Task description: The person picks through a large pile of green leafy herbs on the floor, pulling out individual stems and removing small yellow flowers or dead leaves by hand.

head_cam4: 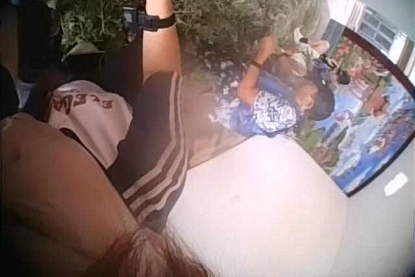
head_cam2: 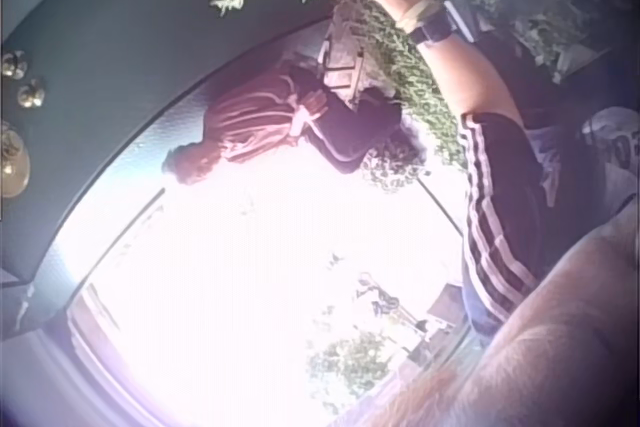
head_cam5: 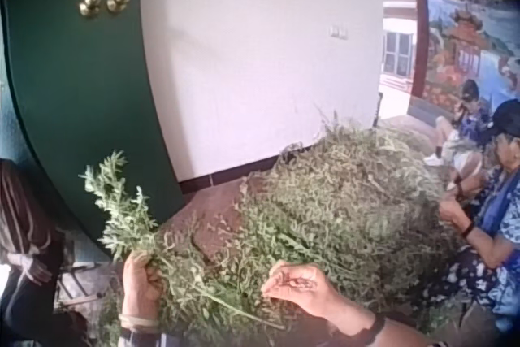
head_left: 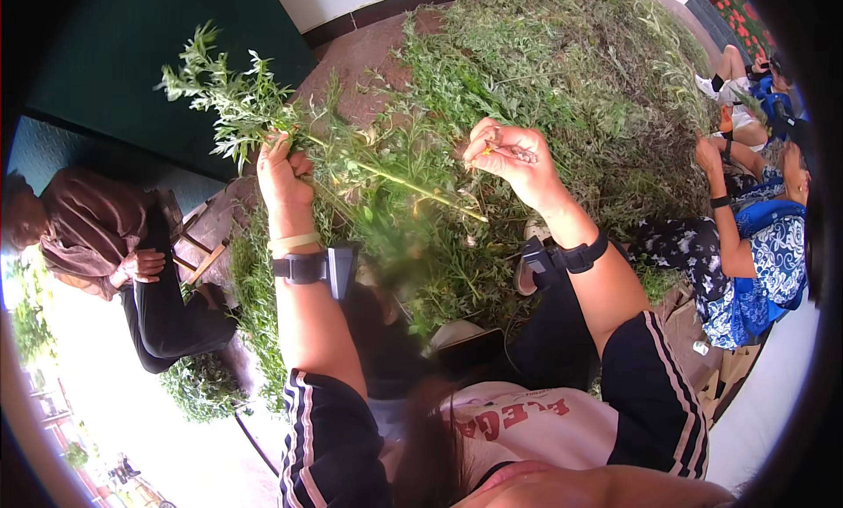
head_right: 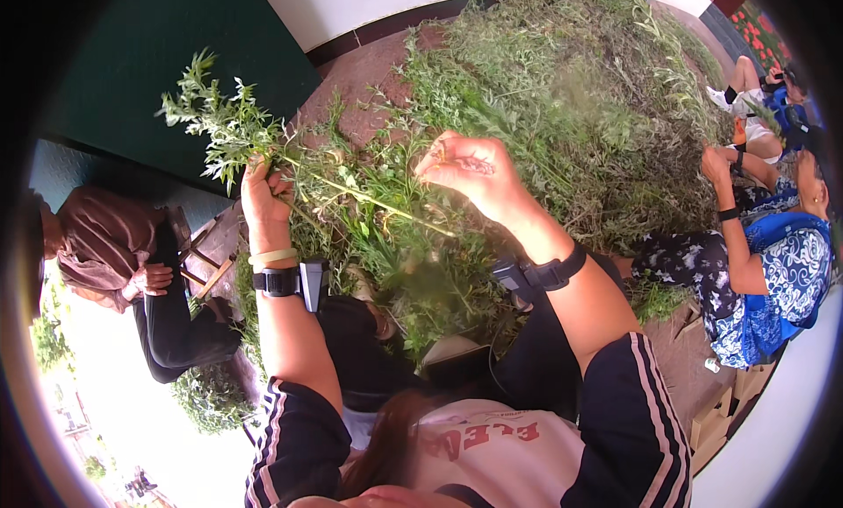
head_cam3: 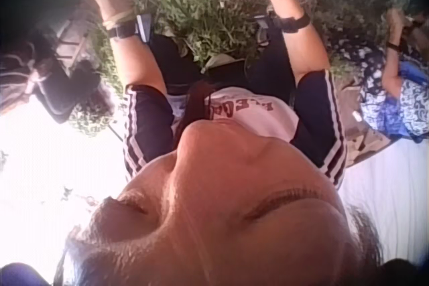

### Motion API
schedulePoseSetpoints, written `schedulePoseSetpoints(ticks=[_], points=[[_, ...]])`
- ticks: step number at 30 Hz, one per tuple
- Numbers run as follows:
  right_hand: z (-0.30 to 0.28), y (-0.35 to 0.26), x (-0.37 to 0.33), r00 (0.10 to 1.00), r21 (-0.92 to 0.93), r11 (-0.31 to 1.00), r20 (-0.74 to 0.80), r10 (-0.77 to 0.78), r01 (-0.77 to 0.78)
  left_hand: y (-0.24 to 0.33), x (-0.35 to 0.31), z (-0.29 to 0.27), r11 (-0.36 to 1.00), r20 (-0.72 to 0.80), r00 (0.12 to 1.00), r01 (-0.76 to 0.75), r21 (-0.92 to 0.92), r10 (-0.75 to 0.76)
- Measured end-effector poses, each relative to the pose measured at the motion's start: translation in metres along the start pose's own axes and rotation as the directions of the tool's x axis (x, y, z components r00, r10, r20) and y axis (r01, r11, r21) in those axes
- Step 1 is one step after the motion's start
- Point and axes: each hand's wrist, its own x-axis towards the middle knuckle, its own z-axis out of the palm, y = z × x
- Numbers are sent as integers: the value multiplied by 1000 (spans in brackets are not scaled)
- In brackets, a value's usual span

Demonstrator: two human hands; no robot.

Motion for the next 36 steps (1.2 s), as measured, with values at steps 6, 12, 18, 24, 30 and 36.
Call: schedulePoseSetpoints(ticks=[6,12,18,24,30,36], points=[[8,4,6,961,-405,893,98,258,-198,-18,-11,8,976,87,985,131,175,-148],[26,19,7,949,-247,923,33,312,-295,-37,-23,29,961,190,950,217,169,-248],[23,14,14,983,-510,844,-16,182,-165,-33,-15,30,977,135,971,184,106,-197],[1,8,15,907,-582,758,80,413,-294,-7,4,15,986,-28,987,157,51,-156],[21,11,14,930,-145,968,281,237,-203,-26,-6,17,949,161,950,289,-126,-268],[36,18,13,935,136,953,275,225,-269,-35,-19,37,976,133,971,207,-70,-196]])
